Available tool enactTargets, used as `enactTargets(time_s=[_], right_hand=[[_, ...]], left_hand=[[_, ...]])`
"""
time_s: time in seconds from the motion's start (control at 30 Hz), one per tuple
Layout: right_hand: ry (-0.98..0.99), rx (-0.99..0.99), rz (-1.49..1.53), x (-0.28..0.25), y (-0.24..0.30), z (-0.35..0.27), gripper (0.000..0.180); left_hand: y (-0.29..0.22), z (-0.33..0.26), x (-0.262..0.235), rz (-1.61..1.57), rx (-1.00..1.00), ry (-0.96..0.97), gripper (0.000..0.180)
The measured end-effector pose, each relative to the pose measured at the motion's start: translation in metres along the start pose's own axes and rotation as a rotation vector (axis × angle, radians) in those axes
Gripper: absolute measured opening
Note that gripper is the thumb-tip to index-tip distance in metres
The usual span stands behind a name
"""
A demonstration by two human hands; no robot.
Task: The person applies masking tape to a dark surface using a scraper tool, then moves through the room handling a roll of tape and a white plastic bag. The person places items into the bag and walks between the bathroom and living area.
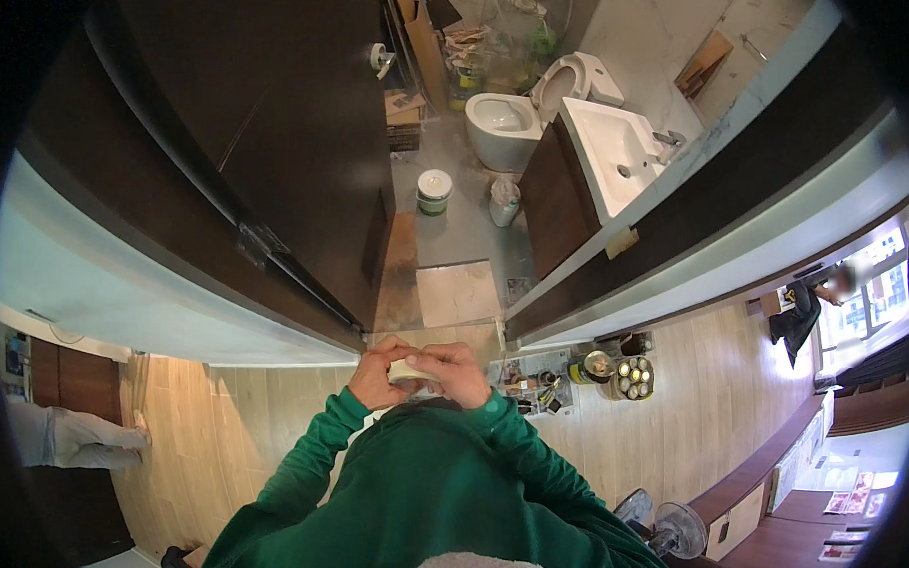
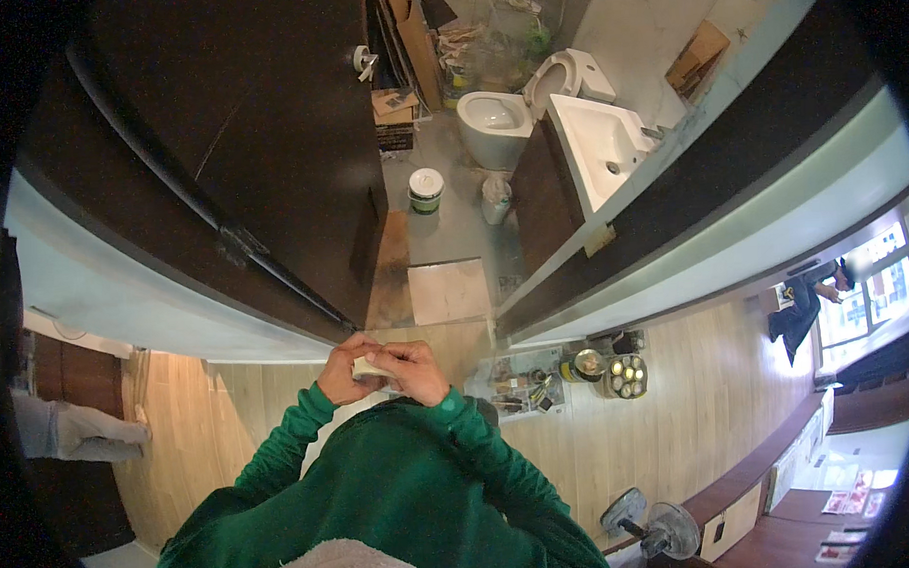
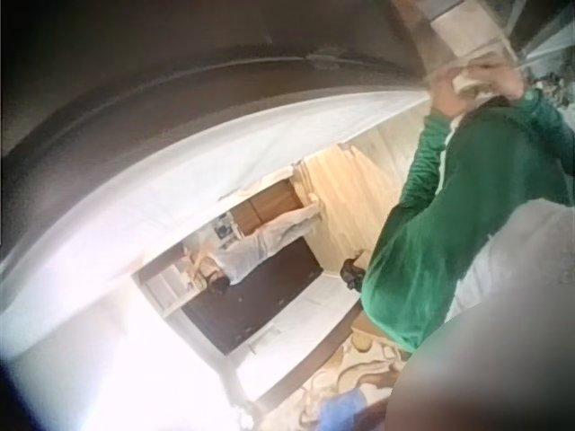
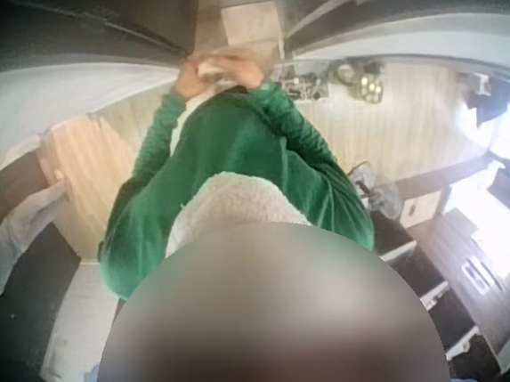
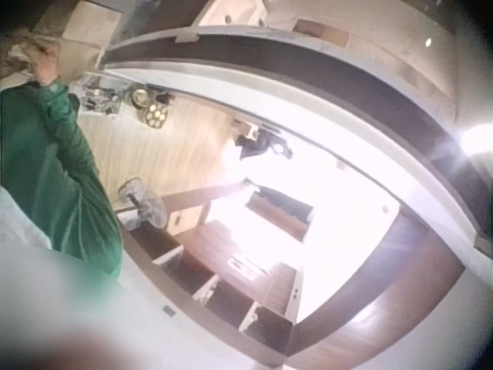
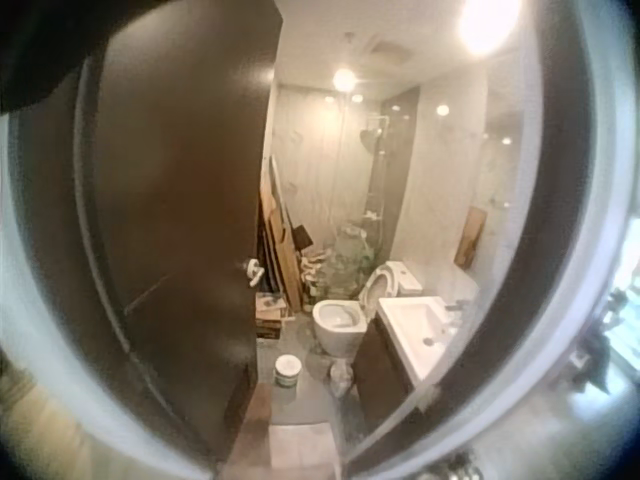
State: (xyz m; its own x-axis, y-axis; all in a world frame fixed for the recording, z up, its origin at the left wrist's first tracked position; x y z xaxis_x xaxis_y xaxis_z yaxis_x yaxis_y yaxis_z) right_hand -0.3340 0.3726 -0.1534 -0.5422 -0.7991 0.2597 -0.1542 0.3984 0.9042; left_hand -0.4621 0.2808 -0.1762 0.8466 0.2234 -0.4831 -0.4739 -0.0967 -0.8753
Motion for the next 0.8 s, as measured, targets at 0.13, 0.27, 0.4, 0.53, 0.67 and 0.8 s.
enactTargets(time_s=[0.13, 0.27, 0.4, 0.53, 0.67, 0.8], right_hand=[[-0.041, -0.138, 0.12, 0.015, 0.009, 0.032, 0.032], [-0.124, 0.013, 0.247, 0.005, 0.0, 0.06, 0.036], [0.171, 0.133, 0.383, 0.026, -0.008, 0.082, 0.038], [0.209, 0.149, 0.454, 0.035, -0.007, 0.121, 0.034], [0.184, 0.145, 0.391, 0.014, 0.013, 0.165, 0.029], [0.227, 0.151, 0.313, -0.036, 0.045, 0.216, 0.029]], left_hand=[[0.01, -0.004, -0.026, -0.394, -0.075, -0.171, 0.04], [0.0, -0.008, -0.051, -0.439, -0.038, -0.348, 0.048], [-0.01, 0.015, -0.063, -0.439, 0.046, -0.458, 0.064], [0.001, 0.047, -0.06, -0.511, -0.102, -0.47, 0.074], [0.014, 0.086, -0.067, -0.255, -0.136, -0.491, 0.073], [0.013, 0.15, -0.069, -0.061, -0.179, -0.495, 0.073]])
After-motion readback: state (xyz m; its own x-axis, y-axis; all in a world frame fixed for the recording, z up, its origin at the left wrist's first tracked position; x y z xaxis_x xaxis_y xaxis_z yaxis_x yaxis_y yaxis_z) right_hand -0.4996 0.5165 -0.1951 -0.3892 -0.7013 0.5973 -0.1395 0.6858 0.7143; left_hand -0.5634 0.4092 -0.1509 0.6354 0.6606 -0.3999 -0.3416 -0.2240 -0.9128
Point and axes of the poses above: each hand's wrist, its own z-axis towards the middle knuckle, its own x-axis out of the palm, y = z × x, the point moved 4 cm from there along z, towards the middle knuckle, and after that the axes turned 6 degrees about -x, right-handed, at the moved point
